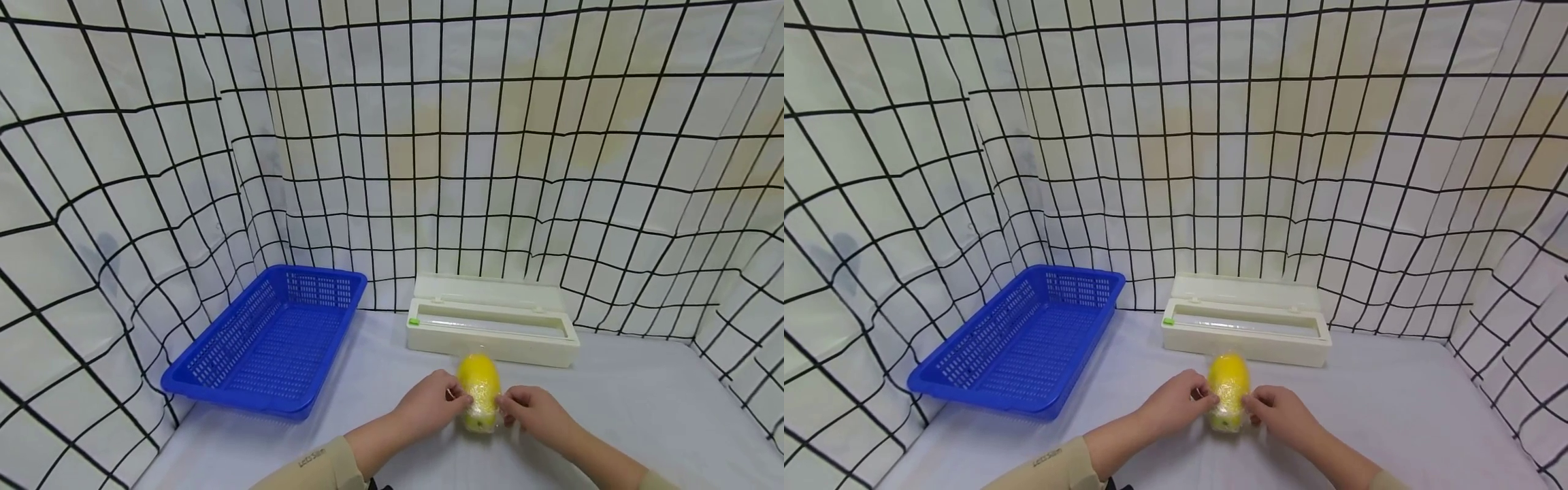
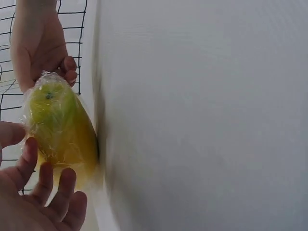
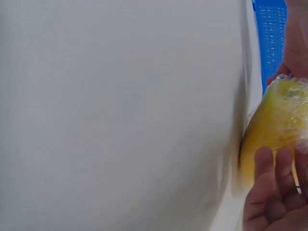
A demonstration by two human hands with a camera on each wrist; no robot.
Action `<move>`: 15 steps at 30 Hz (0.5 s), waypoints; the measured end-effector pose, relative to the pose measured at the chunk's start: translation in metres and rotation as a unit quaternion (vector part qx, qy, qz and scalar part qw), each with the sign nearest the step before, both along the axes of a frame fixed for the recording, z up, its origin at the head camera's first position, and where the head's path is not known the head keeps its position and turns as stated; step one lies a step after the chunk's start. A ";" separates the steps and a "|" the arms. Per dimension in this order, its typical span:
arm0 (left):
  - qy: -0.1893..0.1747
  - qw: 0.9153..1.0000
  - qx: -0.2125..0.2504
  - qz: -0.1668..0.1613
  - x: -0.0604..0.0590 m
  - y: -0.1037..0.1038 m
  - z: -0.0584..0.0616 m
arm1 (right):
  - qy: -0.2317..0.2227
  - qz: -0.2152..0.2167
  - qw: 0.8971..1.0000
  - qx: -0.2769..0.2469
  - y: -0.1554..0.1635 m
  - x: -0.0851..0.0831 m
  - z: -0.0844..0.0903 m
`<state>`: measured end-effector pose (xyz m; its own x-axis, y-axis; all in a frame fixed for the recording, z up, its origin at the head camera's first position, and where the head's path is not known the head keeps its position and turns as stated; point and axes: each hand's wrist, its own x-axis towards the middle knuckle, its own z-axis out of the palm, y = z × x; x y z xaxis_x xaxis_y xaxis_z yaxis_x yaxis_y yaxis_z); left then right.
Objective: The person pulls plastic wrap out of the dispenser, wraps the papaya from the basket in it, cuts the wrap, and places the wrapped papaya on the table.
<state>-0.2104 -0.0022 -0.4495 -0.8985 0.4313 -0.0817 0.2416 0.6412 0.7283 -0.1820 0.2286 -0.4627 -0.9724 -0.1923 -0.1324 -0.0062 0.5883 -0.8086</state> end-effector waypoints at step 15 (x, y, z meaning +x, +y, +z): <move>-0.109 0.990 0.092 0.000 -0.014 -0.003 -0.005 | -0.068 0.032 0.996 -0.045 0.006 -0.006 0.000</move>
<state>-0.2244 -0.0052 -0.4543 -0.8681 0.4567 -0.1945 0.0652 0.4933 0.8674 -0.1878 0.2345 -0.4626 -0.9324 -0.2698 -0.2406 0.0715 0.5146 -0.8544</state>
